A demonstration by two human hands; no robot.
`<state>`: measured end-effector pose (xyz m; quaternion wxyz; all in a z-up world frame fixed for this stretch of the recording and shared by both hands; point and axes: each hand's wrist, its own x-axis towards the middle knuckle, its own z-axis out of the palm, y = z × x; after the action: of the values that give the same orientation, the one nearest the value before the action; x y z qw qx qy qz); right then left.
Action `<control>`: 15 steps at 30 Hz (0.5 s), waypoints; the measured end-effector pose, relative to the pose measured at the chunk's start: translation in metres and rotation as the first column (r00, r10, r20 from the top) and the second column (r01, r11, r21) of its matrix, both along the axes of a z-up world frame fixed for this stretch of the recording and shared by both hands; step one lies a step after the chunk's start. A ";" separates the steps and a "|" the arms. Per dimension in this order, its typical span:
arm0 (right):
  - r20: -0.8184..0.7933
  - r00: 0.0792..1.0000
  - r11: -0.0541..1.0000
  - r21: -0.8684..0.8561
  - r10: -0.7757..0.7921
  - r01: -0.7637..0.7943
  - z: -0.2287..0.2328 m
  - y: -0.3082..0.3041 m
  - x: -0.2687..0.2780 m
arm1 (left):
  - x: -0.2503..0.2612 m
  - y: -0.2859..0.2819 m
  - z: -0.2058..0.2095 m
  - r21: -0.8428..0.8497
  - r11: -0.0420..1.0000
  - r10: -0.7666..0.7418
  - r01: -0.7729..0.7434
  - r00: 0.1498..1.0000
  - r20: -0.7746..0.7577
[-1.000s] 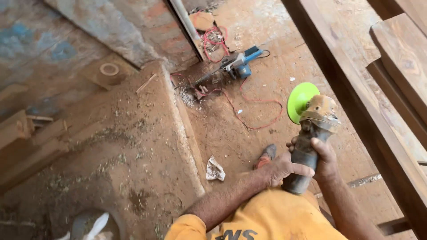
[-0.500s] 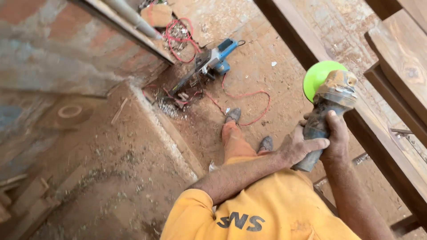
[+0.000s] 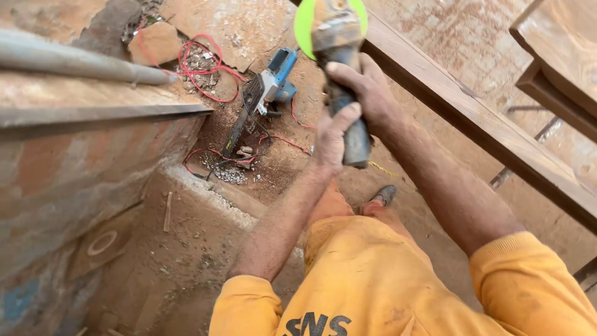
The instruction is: The person sands a long wooden beam using a handheld power sander.
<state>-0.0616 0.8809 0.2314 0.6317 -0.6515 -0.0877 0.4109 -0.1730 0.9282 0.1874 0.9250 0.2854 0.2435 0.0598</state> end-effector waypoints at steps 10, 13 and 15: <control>0.009 0.991 0.983 -0.118 -0.137 0.137 0.015 -0.118 -0.015 | -0.013 -0.103 0.010 -0.030 0.994 -0.103 0.105 0.993 0.049; 0.014 0.976 0.965 -0.149 -0.216 0.216 0.026 -0.176 -0.034 | -0.029 -0.159 0.011 0.023 0.980 -0.198 0.197 0.978 0.072; 0.001 0.967 0.951 -0.181 -0.255 0.251 0.033 -0.211 -0.046 | -0.040 -0.192 0.011 0.057 0.967 -0.251 0.249 0.966 0.051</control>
<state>-0.1074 0.6696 0.2639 0.6188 -0.7069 0.0411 0.3400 -0.2128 0.7367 0.1985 0.9244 0.3350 0.1770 -0.0430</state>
